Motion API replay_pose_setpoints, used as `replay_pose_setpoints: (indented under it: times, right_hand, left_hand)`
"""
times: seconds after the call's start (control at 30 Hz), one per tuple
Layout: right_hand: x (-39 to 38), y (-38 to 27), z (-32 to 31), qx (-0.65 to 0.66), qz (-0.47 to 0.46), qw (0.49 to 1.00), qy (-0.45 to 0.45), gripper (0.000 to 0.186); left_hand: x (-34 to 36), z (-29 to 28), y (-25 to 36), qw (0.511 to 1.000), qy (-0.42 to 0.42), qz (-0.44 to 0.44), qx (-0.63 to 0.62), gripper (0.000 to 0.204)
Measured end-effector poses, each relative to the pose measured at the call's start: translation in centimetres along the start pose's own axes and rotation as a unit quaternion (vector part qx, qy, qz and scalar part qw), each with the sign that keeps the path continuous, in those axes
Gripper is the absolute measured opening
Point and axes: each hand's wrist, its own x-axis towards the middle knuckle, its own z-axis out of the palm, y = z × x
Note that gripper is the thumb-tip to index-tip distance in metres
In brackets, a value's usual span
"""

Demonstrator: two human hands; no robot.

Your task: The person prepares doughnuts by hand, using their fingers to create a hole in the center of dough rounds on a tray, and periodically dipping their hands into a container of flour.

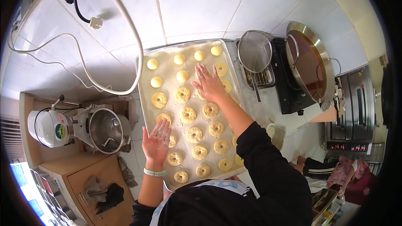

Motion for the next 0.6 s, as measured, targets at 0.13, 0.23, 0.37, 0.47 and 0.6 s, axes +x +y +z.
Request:
replay_pose_setpoints:
  times: [0.13, 0.23, 0.37, 0.47, 0.6]
  right_hand:
    - [-0.1, -0.2, 0.6, 0.000, -0.021, 1.000, -0.023, 0.066]
    - [-0.2, 0.4, 0.6, -0.017, 0.008, 1.000, -0.004, 0.065]
    - [0.1, 0.9, 0.4, -0.019, -0.010, 1.000, -0.008, 0.065]
    - [-0.3, 0.7, 0.4, -0.013, -0.025, 1.000, -0.013, 0.065]
    - [0.1, 0.7, 0.0, -0.026, -0.034, 0.999, 0.009, 0.064]
  left_hand:
    - [-0.8, -1.6, -0.1, 1.000, 0.012, -0.003, -0.025, 0.064]
    - [-0.9, -1.8, -0.2, 0.999, 0.024, -0.005, -0.022, 0.060]
    - [-0.8, -1.4, -0.2, 1.000, 0.024, 0.000, 0.002, 0.058]
    - [-0.7, -1.5, -0.3, 1.000, 0.030, 0.003, 0.011, 0.057]
    - [-0.9, -1.2, -0.4, 0.999, 0.032, -0.002, 0.006, 0.056]
